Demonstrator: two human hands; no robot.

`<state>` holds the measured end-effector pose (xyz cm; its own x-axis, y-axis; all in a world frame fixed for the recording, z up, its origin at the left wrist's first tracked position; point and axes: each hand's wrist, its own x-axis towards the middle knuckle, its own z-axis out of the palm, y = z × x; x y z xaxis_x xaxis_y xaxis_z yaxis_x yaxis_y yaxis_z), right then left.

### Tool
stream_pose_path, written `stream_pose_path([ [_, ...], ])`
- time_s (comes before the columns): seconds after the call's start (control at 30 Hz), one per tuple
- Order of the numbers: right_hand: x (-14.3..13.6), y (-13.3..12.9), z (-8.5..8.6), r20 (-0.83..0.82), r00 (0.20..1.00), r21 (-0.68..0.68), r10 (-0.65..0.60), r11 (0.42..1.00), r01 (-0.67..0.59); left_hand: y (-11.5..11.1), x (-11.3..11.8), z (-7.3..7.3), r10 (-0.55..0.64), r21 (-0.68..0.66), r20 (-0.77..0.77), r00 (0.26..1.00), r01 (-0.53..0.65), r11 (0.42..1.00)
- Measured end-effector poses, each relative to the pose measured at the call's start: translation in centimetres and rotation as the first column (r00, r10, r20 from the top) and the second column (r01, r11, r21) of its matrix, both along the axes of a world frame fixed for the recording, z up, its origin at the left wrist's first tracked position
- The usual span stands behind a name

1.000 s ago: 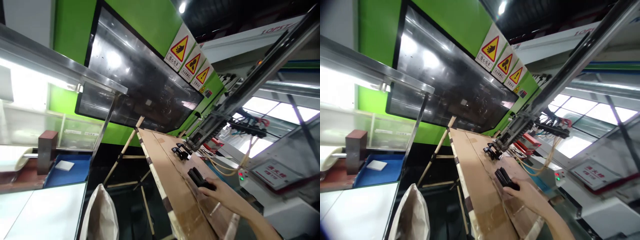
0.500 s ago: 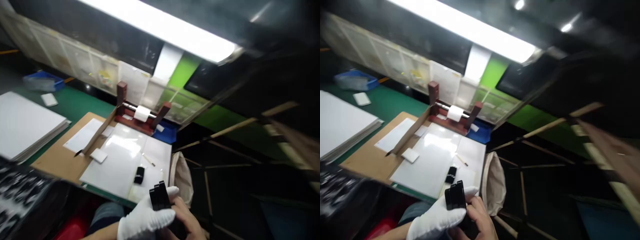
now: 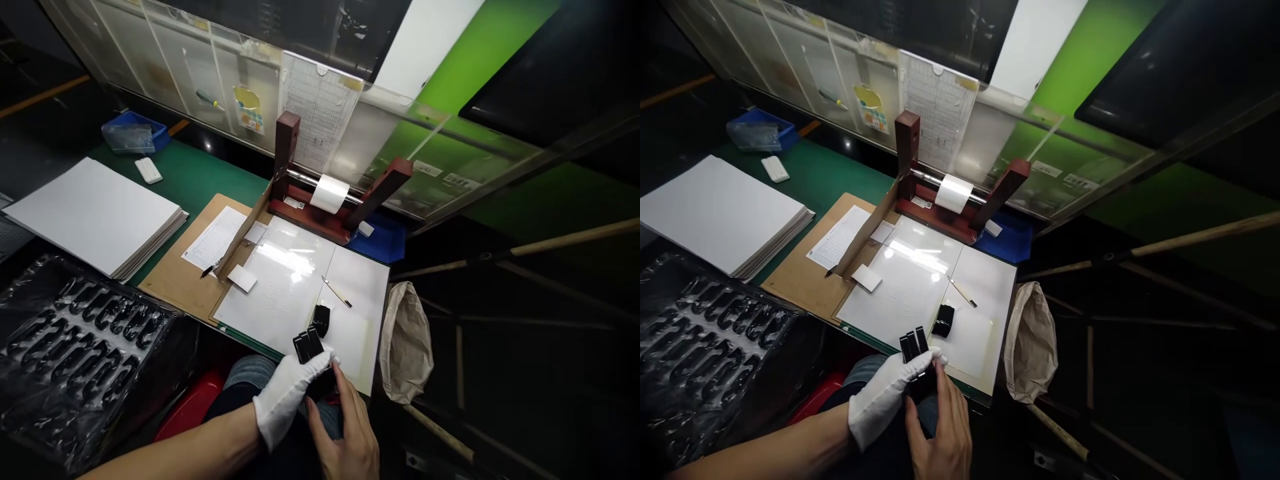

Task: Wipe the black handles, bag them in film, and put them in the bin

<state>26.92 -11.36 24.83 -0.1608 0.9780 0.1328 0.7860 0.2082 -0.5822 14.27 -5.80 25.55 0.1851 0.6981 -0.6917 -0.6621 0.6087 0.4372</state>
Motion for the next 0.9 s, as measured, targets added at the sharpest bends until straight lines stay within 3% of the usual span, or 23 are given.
stream_pose_path([
  [0.1, 0.6, 0.0, -0.3, -0.054, 0.996, 0.001, -0.066, 0.998, 0.066, 0.2, 0.6, 0.0, -0.057, 0.022, -0.031, 0.998, 0.058, 0.998],
  [0.47, 3.8, 0.4, -0.9, -0.070, 0.993, -0.044, -0.098, 0.994, 0.095, 1.4, 3.2, 0.2, -0.270, 0.067, -0.087, 0.959, 0.276, 0.959],
  [0.57, 4.1, 0.0, -1.5, -0.093, 0.987, -0.081, -0.134, 0.989, 0.126, 1.4, 4.1, -0.4, -0.299, 0.067, -0.122, 0.946, 0.308, 0.949],
  [0.7, 5.5, 0.2, -4.7, -0.132, 0.955, -0.180, -0.265, 0.954, 0.240, 1.1, 4.2, -3.8, -0.347, 0.044, -0.230, 0.909, 0.365, 0.930],
  [0.8, 7.2, 2.0, -9.7, -0.087, 0.906, -0.245, -0.414, 0.890, 0.384, 1.4, 3.2, -8.0, -0.370, -0.035, -0.377, 0.849, 0.387, 0.922],
  [0.9, 8.5, 4.7, -15.6, -0.036, 0.852, -0.319, -0.522, 0.814, 0.486, 2.3, 2.0, -12.6, -0.394, -0.096, -0.542, 0.742, 0.411, 0.906],
])
